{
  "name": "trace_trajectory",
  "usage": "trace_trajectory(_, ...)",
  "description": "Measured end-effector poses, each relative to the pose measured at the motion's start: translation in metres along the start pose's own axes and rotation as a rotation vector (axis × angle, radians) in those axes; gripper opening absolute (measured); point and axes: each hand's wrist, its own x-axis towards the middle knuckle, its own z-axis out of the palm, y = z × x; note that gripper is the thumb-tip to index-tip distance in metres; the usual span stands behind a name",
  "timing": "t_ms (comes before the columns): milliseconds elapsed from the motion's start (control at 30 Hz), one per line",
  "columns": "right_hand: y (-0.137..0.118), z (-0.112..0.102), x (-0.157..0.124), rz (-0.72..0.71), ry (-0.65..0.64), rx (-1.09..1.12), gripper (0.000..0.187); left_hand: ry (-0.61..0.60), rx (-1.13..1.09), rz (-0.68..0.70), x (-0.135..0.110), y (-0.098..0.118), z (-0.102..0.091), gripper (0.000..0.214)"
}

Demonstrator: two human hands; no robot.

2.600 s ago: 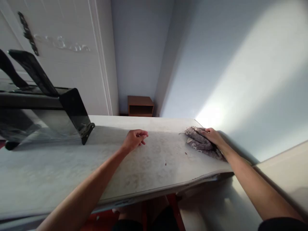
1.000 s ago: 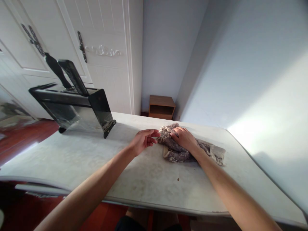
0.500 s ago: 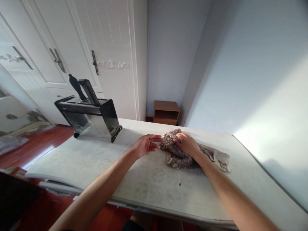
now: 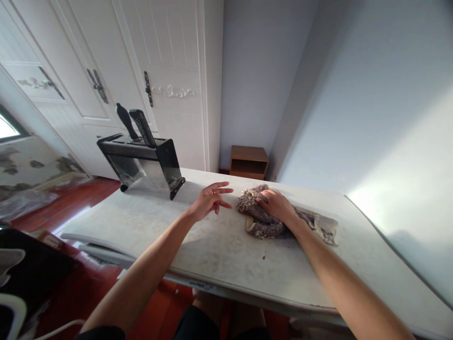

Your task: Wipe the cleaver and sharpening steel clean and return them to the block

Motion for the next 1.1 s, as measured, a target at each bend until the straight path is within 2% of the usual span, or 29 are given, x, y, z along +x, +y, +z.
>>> trace_trajectory(133, 0.002, 0.002, 0.001, -0.001, 0.000, -0.001, 0.038, 0.119, 0.036, 0.151, -0.015, 0.001, -0.009, 0.063)
trace_trajectory(300, 0.005, 0.004, 0.002, -0.018, 0.013, 0.068, 0.038, 0.237, 0.221, 0.087, -0.041, 0.000, -0.017, 0.038)
trace_trajectory(400, 0.007, 0.002, 0.004, 0.036, 0.054, 0.290, 0.041, 0.290, 0.274, 0.077, -0.054, -0.001, -0.021, 0.039)
trace_trajectory(533, 0.011, -0.005, 0.004, 0.258, 0.208, 0.693, 0.033, 0.350, 0.252, 0.096, -0.065, -0.002, -0.028, 0.039)
trace_trajectory(633, 0.014, -0.008, 0.002, 0.381, 0.264, 0.951, 0.025, 0.342, 0.221, 0.117, -0.073, -0.001, -0.034, 0.040)
trace_trajectory(767, 0.013, -0.011, 0.000, 0.419, 0.252, 1.057, 0.022, 0.334, 0.244, 0.085, -0.086, 0.003, -0.045, 0.041)
trace_trajectory(933, 0.011, -0.013, 0.001, 0.450, 0.228, 1.048, 0.021, 0.362, 0.348, 0.051, -0.102, 0.019, -0.064, 0.045)
trace_trajectory(1100, 0.022, -0.004, 0.003, 0.433, 0.204, 1.052, 0.025, 0.400, 0.356, 0.149, -0.118, 0.059, -0.082, 0.045)
